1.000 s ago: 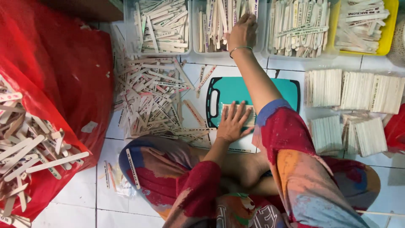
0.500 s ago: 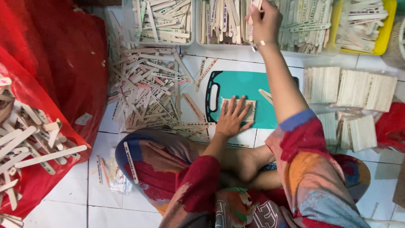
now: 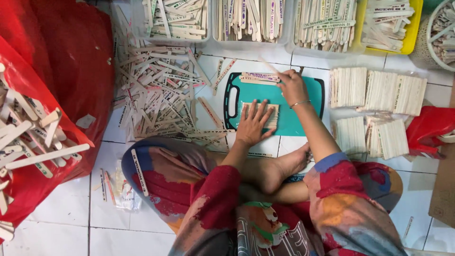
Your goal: Bundling wooden sticks together using paper bands
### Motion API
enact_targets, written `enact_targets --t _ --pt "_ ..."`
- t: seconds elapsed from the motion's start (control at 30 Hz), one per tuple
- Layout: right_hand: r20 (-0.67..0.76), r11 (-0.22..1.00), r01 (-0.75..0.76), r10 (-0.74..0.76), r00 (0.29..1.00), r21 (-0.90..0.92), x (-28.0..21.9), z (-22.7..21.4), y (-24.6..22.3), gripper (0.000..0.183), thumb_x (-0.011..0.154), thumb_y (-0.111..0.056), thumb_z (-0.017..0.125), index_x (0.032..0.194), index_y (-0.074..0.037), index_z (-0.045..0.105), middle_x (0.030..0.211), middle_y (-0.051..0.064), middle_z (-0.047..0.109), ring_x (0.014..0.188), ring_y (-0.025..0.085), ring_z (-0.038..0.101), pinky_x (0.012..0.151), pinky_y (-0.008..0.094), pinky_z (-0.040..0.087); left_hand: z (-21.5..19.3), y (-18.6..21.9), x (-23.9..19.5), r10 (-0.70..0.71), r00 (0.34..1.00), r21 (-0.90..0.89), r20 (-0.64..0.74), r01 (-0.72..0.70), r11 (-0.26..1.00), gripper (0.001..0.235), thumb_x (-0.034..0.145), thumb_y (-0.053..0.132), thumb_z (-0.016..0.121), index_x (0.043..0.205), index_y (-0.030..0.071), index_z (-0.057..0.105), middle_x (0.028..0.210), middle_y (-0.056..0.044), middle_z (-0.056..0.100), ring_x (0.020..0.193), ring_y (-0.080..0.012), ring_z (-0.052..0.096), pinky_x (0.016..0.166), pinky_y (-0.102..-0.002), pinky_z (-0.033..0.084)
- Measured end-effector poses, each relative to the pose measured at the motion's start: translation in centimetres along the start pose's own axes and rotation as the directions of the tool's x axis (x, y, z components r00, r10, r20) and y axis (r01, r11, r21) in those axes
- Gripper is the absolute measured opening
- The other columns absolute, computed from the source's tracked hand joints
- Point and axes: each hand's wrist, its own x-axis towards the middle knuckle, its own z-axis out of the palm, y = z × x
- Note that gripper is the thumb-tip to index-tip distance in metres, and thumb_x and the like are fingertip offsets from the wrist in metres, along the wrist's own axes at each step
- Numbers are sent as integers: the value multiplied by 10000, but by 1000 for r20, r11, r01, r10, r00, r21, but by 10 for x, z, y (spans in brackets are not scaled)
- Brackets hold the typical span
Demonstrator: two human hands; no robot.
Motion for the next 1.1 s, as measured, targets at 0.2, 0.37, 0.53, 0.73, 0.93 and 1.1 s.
enact_targets --t 0.2,0.37,0.53,0.73,0.93,1.1 --pt "-122 997 -79 80 989 7 0 -5 2 192 868 -202 814 1055 -244 811 947 -18 647 927 221 654 832 353 579 -17 -2 1 26 983 -31 180 -21 999 878 925 740 490 1647 361 164 1737 -20 98 1594 -376 108 1266 -593 143" --pt "-168 989 -131 140 976 64 5 -6 14 150 853 -156 785 980 -235 795 819 -9 663 822 229 682 762 353 580 -26 -14 3 59 974 -137 219 -30 990 877 908 643 632 1630 386 207 1720 -6 151 1585 -377 146 1267 -586 168" --pt "10 826 -336 373 928 453 -24 -74 -24 187 834 -133 737 984 -229 795 780 -15 732 789 175 710 737 322 564 -37 -37 1 52 977 -174 209 -15 985 917 847 609 719 1611 385 264 1684 1 251 1548 -379 241 1246 -596 246" --pt "292 611 -519 437 851 599 -92 -112 -23 198 952 -49 709 1124 -112 783 903 133 751 756 140 686 710 290 575 -44 -47 -4 -13 975 -246 220 69 967 825 910 548 686 1607 346 293 1685 -9 252 1544 -376 244 1252 -586 206" --pt "334 693 -527 409 849 493 -124 -131 -25 228 957 65 684 1135 -49 769 928 212 747 855 248 724 774 383 580 -48 -45 -4 -30 971 -248 238 90 965 826 922 582 643 1618 368 254 1695 1 226 1550 -380 228 1266 -580 182" --pt "114 955 -211 190 975 209 -137 -134 -36 273 924 -8 703 1050 -225 812 981 32 717 937 298 716 811 420 596 -51 -43 -4 -33 971 -245 235 92 965 789 955 558 614 1622 354 245 1699 -25 213 1552 -391 212 1267 -575 164"
